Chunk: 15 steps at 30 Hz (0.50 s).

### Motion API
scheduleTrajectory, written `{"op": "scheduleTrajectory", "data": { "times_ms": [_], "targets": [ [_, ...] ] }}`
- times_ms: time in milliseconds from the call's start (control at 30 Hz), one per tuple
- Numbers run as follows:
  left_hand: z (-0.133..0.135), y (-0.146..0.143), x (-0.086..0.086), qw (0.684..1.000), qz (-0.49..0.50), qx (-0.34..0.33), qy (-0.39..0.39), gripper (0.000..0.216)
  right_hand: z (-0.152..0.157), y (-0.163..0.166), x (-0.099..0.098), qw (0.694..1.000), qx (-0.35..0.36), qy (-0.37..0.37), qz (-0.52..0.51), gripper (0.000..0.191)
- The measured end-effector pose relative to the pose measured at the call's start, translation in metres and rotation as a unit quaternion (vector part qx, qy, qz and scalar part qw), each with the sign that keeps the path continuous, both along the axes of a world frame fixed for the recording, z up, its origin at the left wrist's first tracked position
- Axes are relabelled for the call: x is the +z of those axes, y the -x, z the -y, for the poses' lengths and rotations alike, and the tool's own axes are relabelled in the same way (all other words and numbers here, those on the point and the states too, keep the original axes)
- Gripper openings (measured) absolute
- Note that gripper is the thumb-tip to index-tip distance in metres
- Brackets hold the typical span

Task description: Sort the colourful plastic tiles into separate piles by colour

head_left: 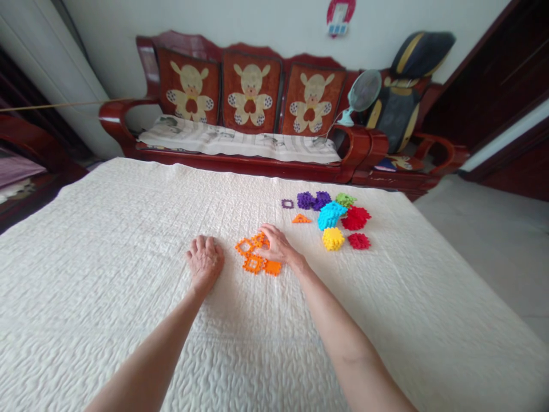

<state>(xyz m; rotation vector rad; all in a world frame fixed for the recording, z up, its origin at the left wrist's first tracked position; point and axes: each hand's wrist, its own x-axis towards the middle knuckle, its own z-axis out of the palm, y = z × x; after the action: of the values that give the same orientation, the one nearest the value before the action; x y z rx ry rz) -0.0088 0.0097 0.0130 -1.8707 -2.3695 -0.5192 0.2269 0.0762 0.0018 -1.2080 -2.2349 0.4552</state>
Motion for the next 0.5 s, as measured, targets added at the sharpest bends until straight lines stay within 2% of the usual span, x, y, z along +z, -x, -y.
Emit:
{"op": "scheduleTrajectory", "data": {
  "times_ms": [67,133,300,367,500],
  "targets": [
    [0.000,0.000,0.000,1.000,-0.001,-0.001,0.002,0.039,0.001,0.006,-0.001,0.999,-0.004,0.017,0.028,0.064],
    [0.000,0.000,0.000,1.000,-0.004,0.000,0.003,0.039,0.000,0.008,0.000,0.999,-0.011,0.020,0.033,0.056],
    [0.000,0.000,0.000,1.000,-0.009,0.003,-0.002,0.038,0.005,0.005,0.002,0.999,-0.041,0.008,-0.029,0.049],
    [0.000,0.000,0.000,1.000,-0.008,0.000,-0.004,0.038,0.011,-0.002,0.000,0.994,-0.098,-0.008,-0.056,0.047],
    [0.000,0.000,0.000,1.000,-0.011,0.000,0.000,0.037,0.024,-0.028,-0.013,0.959,-0.275,-0.054,-0.036,0.042]
  ]
}}
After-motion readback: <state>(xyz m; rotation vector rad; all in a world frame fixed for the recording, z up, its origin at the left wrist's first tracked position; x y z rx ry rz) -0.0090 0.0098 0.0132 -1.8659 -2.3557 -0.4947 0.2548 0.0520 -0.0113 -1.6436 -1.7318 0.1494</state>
